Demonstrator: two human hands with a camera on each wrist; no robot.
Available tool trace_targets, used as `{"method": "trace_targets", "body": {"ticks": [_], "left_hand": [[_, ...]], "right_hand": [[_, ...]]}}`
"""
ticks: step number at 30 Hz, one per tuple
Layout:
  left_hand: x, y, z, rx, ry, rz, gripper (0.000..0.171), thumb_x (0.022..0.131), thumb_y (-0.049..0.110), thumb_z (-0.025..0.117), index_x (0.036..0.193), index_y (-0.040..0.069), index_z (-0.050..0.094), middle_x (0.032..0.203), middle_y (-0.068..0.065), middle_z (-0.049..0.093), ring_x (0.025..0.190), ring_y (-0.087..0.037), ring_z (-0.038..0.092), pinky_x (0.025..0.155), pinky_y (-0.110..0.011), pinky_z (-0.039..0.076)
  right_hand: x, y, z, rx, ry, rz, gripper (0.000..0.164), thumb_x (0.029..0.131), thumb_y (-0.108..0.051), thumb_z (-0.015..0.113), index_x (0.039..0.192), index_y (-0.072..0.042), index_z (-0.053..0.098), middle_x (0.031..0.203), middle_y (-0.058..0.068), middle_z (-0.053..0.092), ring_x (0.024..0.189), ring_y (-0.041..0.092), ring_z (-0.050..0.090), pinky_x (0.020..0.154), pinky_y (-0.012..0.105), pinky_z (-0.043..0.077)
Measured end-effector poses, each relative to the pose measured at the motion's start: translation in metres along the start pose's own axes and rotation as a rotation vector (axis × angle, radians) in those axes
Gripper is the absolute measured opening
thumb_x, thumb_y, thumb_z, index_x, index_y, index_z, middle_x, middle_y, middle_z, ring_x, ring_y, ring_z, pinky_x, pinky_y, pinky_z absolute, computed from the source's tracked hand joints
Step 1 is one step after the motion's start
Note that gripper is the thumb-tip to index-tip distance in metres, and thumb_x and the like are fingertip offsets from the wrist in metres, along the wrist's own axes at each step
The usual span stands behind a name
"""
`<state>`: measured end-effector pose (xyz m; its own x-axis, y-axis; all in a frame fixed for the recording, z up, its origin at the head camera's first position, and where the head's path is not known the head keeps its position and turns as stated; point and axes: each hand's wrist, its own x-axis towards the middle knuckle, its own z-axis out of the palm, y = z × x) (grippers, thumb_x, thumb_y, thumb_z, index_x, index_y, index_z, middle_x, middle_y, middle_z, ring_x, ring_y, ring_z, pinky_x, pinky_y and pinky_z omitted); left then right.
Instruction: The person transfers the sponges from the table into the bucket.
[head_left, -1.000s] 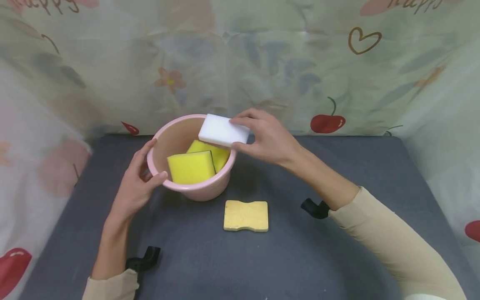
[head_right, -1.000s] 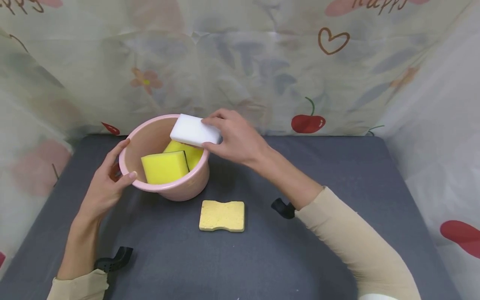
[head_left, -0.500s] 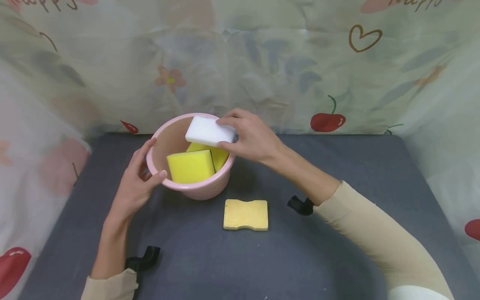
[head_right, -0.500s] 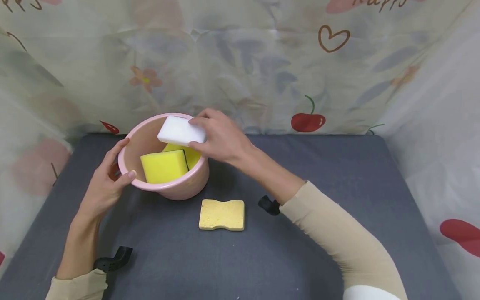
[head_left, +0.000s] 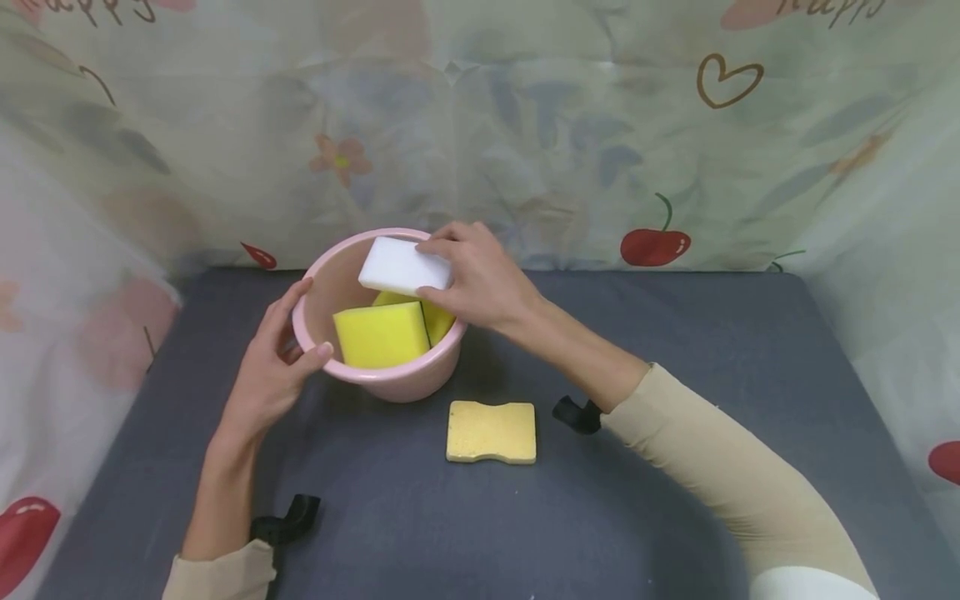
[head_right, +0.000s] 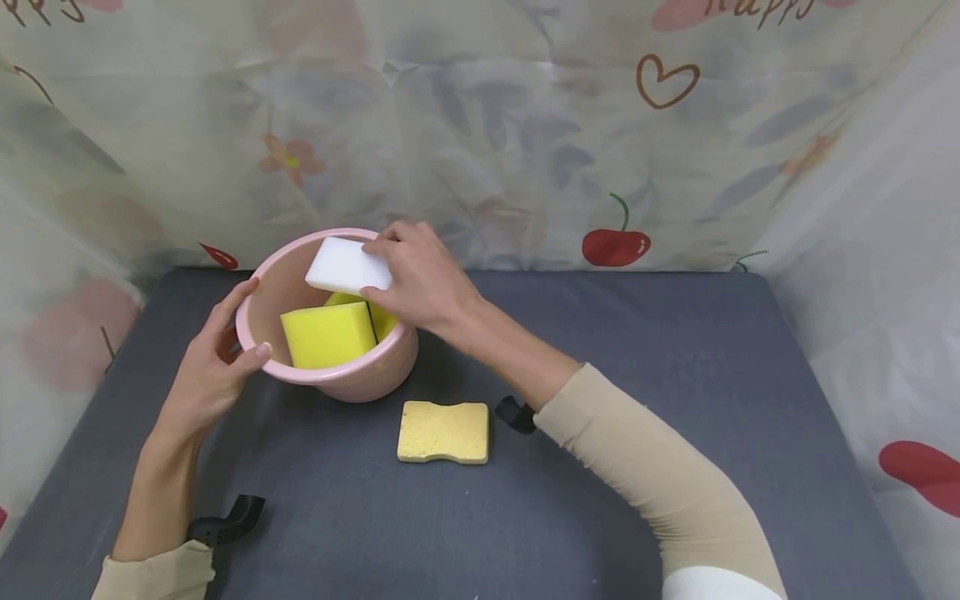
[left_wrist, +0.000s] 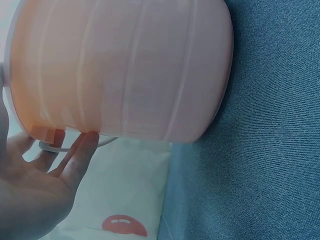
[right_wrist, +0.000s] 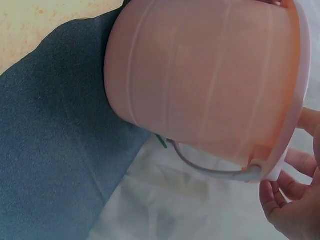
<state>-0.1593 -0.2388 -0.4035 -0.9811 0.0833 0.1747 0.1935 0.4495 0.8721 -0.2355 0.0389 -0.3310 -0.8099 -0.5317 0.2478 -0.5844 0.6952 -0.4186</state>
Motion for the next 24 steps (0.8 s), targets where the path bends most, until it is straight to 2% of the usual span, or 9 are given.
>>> {"method": "trace_targets", "body": {"ticks": [7,20,24], "left_hand": [[-0.0002,0.0007,0.0003,-0.001,-0.002,-0.001,0.086,0.088,0.005,0.074,0.157,0.030,0.030,0.154,-0.010,0.031,0.134,-0.038,0.041,0.103,-0.048,0.039],[0.0003,-0.0006,-0.0013,-0.023,-0.005,-0.002,0.086,0.088,0.005,0.074,0.157,0.031,0.030,0.153,-0.008,0.033,0.134,-0.035,0.040,0.104,-0.039,0.040],[0.0014,-0.0005,-0.0011,-0.020,-0.007,-0.004,0.086,0.088,0.005,0.074,0.157,0.031,0.030,0.152,-0.008,0.033,0.134,-0.034,0.040,0.105,-0.046,0.038]], "right_hand": [[0.0025,-0.0042,0.0045,0.003,-0.004,-0.007,0.049,0.086,-0.030,0.076,0.129,-0.008,0.067,0.127,0.009,0.061,0.114,0.025,0.051,0.091,0.034,0.043],[0.0046,-0.0042,0.0087,0.011,0.008,-0.016,0.048,0.086,-0.035,0.076,0.127,-0.011,0.069,0.130,0.008,0.061,0.118,0.025,0.051,0.096,0.035,0.042],[0.0025,-0.0024,0.0077,0.025,0.019,-0.024,0.047,0.086,-0.036,0.075,0.126,-0.012,0.069,0.132,0.008,0.060,0.121,0.025,0.049,0.097,0.037,0.042]]}}
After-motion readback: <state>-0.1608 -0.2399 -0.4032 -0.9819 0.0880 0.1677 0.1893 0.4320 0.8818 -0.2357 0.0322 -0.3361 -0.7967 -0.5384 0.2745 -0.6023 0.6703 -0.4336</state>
